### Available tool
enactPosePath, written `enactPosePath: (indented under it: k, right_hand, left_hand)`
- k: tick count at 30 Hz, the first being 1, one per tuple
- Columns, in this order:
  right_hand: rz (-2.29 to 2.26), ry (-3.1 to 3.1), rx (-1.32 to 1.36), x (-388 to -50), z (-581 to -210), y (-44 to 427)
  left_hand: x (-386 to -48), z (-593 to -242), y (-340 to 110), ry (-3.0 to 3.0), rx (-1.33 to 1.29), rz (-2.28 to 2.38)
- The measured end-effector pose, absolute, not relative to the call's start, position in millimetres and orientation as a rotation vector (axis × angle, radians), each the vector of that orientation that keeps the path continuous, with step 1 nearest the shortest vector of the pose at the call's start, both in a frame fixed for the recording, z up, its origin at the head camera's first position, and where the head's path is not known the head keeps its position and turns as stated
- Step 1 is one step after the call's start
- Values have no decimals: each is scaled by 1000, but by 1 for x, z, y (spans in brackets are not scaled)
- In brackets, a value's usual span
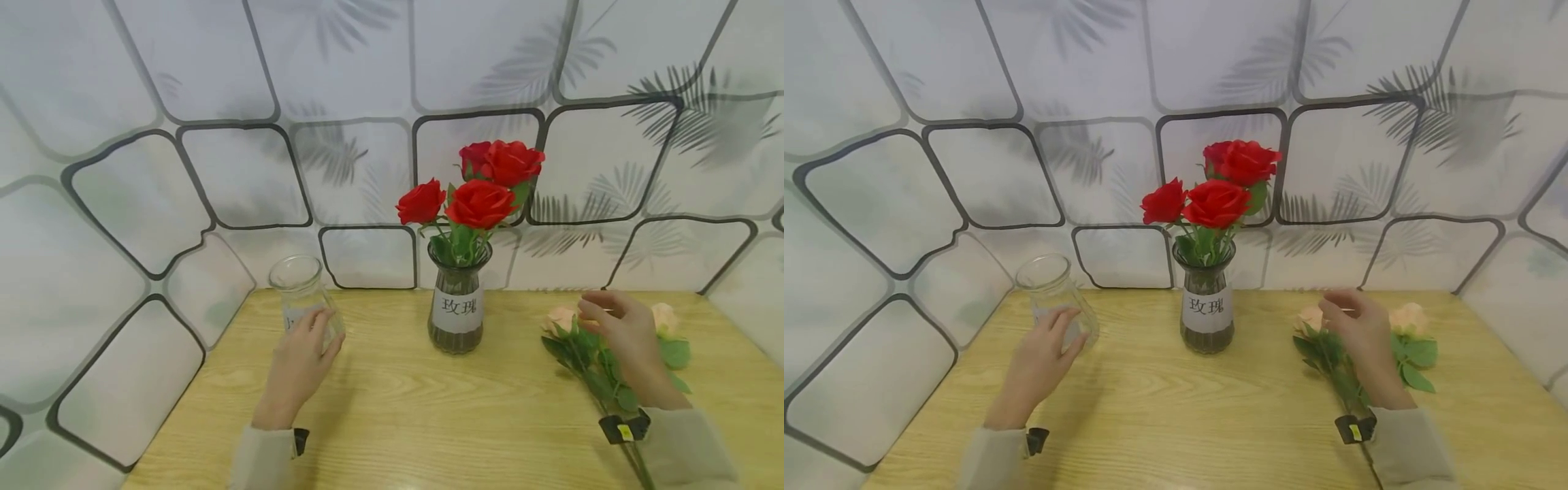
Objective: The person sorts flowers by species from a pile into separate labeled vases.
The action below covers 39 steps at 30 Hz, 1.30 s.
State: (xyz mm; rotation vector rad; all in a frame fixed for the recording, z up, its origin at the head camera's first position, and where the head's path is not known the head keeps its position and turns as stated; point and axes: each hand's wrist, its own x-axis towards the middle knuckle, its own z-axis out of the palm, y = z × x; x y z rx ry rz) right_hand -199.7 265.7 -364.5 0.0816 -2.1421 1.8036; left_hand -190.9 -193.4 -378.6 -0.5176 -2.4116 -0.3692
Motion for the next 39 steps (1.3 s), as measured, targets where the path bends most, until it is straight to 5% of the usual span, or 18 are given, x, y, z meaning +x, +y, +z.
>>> enactPosePath:
  k: [39]
  right_hand:
    - [1504,-2452,-169,-158,-394,334]
  left_hand:
    - [-224,-404,-255,-2725,5,-824]
